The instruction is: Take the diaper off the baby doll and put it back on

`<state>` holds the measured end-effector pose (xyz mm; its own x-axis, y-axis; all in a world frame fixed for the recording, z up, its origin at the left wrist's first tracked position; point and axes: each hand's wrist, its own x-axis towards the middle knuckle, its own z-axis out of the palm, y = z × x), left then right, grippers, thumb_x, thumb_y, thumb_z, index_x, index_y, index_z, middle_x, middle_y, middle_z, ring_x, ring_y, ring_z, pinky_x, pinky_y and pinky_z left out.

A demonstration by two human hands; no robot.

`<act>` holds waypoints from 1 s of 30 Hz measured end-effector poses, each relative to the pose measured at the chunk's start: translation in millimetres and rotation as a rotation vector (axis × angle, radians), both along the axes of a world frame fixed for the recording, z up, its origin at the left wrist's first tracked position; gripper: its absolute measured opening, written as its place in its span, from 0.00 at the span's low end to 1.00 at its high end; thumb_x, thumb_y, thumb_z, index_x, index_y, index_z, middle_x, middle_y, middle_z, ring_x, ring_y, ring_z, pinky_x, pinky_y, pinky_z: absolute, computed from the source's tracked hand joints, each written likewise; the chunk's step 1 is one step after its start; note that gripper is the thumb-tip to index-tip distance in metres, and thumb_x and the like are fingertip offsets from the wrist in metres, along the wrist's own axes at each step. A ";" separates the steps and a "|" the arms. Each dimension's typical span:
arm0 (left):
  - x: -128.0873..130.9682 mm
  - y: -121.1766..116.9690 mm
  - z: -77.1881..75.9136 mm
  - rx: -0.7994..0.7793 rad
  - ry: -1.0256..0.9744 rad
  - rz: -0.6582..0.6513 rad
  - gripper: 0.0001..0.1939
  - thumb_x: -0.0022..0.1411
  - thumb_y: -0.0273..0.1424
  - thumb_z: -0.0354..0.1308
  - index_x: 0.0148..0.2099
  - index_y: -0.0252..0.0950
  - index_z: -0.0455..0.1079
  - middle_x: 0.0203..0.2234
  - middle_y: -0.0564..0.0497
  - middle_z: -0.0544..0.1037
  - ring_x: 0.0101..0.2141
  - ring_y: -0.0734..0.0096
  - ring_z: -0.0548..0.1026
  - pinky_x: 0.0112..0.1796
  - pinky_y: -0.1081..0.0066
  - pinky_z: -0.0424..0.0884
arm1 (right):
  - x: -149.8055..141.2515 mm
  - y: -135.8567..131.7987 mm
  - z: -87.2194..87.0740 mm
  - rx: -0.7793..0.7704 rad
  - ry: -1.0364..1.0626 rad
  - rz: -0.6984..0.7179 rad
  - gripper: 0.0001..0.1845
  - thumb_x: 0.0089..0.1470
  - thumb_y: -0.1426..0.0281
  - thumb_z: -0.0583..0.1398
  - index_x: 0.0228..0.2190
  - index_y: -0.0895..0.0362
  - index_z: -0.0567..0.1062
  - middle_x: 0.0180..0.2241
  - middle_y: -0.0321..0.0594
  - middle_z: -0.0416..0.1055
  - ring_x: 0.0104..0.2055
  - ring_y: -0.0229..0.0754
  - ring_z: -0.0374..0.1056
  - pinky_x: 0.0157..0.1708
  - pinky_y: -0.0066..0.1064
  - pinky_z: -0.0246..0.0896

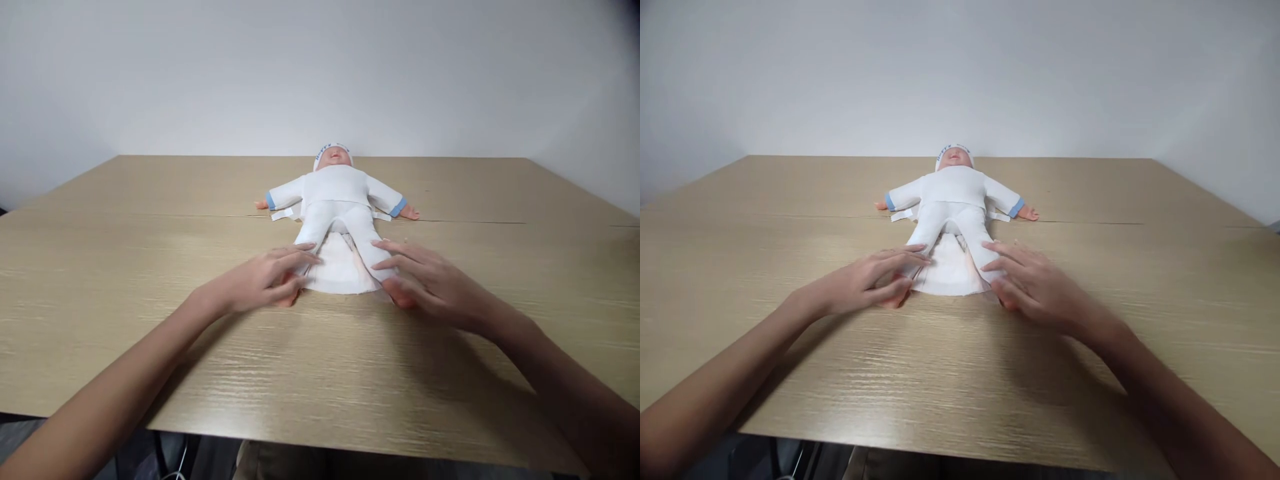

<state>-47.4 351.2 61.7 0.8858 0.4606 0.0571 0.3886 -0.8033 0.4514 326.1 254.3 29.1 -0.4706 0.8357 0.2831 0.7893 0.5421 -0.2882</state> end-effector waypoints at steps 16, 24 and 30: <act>39.8 -15.1 -15.3 0.263 -0.099 0.313 0.08 0.75 0.28 0.55 0.52 0.40 0.73 0.50 0.45 0.81 0.49 0.52 0.72 0.52 0.54 0.74 | -51.3 2.7 -17.6 0.307 -0.096 -0.250 0.19 0.69 0.74 0.56 0.54 0.52 0.81 0.55 0.51 0.80 0.52 0.57 0.75 0.51 0.48 0.69; 72.3 80.6 38.6 0.005 -0.364 0.361 0.12 0.76 0.39 0.51 0.45 0.38 0.72 0.43 0.46 0.79 0.50 0.53 0.75 0.57 0.53 0.70 | -29.7 101.4 37.6 0.232 0.401 -0.262 0.11 0.64 0.64 0.59 0.39 0.55 0.81 0.48 0.45 0.81 0.48 0.52 0.75 0.48 0.38 0.66; 105.5 163.3 19.8 -0.287 -0.463 0.534 0.15 0.69 0.43 0.58 0.45 0.36 0.72 0.45 0.44 0.83 0.51 0.55 0.77 0.56 0.59 0.73 | -29.0 199.0 34.6 -0.160 0.617 -0.509 0.18 0.63 0.58 0.57 0.27 0.56 0.73 0.30 0.41 0.75 0.37 0.46 0.68 0.39 0.34 0.62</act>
